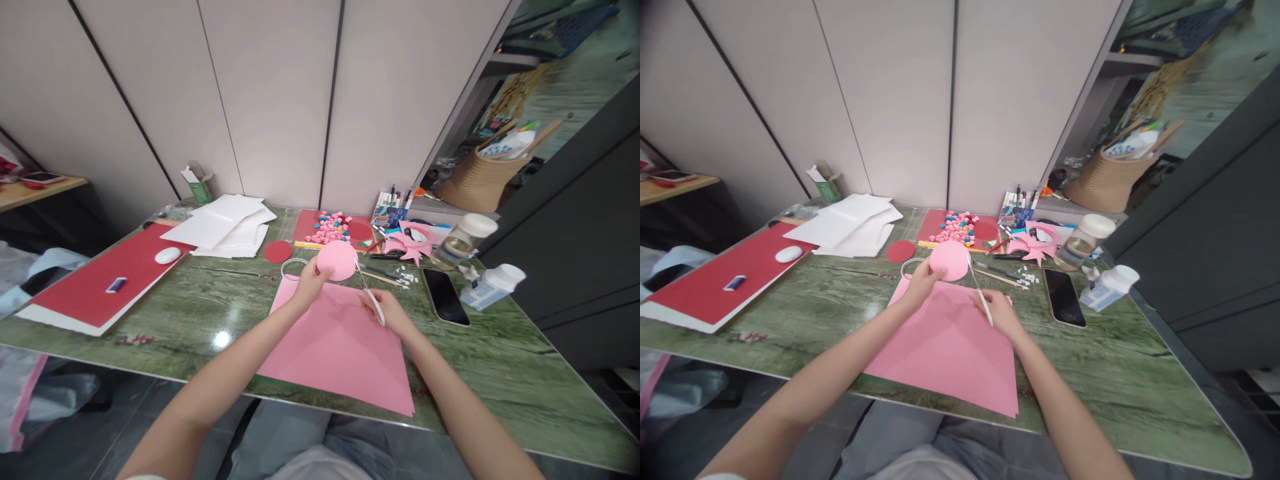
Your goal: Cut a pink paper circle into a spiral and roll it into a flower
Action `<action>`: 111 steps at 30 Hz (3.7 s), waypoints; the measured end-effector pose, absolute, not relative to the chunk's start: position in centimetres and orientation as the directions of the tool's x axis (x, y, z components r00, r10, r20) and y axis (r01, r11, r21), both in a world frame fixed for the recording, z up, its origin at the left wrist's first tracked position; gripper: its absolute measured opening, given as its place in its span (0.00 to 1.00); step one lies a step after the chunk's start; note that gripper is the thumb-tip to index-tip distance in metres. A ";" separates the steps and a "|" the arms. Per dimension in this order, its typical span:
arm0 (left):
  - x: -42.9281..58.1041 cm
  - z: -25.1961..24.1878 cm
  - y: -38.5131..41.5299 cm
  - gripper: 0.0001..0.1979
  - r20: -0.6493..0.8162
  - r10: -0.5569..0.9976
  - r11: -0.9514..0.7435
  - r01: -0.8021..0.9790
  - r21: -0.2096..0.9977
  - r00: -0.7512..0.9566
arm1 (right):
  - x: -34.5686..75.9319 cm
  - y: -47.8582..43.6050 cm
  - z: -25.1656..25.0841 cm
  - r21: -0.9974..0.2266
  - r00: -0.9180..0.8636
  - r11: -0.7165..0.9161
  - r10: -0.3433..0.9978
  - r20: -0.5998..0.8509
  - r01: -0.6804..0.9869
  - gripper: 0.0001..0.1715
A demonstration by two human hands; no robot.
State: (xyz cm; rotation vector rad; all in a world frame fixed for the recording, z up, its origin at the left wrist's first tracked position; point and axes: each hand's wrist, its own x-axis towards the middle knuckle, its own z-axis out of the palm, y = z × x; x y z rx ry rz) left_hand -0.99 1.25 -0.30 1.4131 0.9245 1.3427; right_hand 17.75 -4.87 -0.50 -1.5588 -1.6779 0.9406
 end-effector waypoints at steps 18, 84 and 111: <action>-1.1 -0.5 1.4 0.19 0.209 0.958 -0.209 -0.017 0.978 0.198 | 17.9 -4.7 -1.1 -0.841 -0.109 0.038 0.994 -0.025 0.539 0.25; -1.4 0.3 1.0 0.10 0.273 0.952 -0.282 0.047 0.958 0.141 | 18.0 -4.9 -0.5 -0.839 -0.147 0.057 0.989 -0.028 0.541 0.27; -1.4 0.4 1.0 0.09 0.312 0.940 -0.329 0.134 0.935 0.136 | 17.8 -5.0 -0.3 -0.848 -0.148 0.047 0.988 -0.038 0.528 0.25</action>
